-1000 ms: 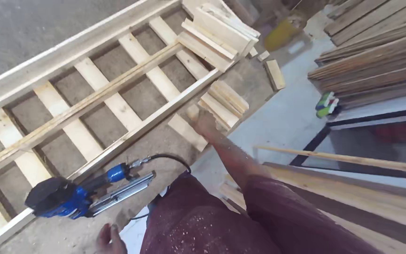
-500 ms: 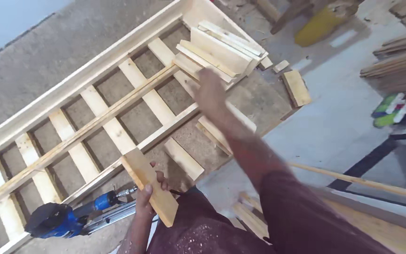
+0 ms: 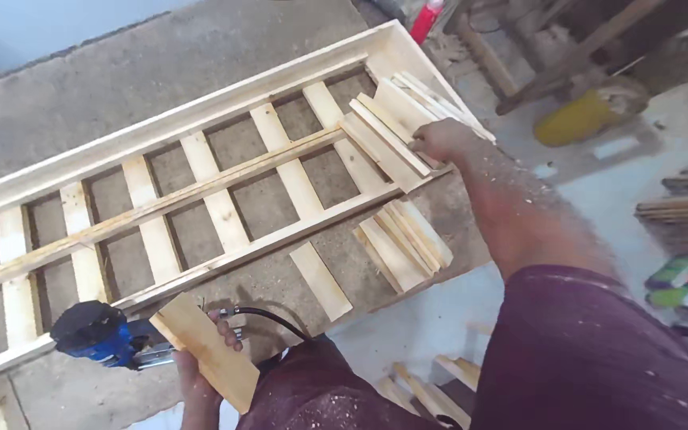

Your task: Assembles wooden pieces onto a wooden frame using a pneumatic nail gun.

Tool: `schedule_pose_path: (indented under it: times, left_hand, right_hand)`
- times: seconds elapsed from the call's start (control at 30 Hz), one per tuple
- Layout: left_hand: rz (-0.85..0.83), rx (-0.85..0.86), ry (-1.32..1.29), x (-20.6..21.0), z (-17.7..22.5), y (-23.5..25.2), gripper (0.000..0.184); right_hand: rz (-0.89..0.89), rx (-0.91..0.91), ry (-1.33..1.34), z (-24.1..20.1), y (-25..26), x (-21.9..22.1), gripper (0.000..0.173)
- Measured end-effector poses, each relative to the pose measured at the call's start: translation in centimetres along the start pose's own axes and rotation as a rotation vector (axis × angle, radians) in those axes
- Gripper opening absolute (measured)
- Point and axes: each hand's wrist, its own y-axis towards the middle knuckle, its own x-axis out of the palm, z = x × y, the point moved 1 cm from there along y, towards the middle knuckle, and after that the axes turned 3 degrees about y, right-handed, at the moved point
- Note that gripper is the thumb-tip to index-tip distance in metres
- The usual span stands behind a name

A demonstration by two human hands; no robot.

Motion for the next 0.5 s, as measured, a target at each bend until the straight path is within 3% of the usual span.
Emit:
schedule_pose_path:
  times: [0.17, 0.27, 0.33, 0.4, 0.5]
  left_hand:
    - [0.135, 0.029, 0.039, -0.5, -0.2, -2.4, 0.081]
    - [0.223, 0.069, 0.079, -0.9, 0.6, -3.3, 0.076]
    - [0.288, 0.102, 0.102, -0.6, 1.0, -3.3, 0.08]
    - [0.289, 0.147, 0.114, 0.0, 1.4, -2.8, 0.077]
    - [0.241, 0.191, 0.066, 1.2, 1.9, -0.9, 0.076]
  right_hand:
    - [-0.027, 0.231, -0.16, -5.9, -1.6, -0.8, 0.027]
    - [0.095, 0.281, -0.134, -8.5, -4.6, -2.6, 0.031]
    - [0.18, 0.214, -0.11, -12.1, -9.5, -3.4, 0.032]
    - [0.248, 0.037, -0.068, -17.6, -16.0, -2.6, 0.035]
    - [0.315, -0.236, 0.063, -27.8, -26.1, 2.9, 0.046]
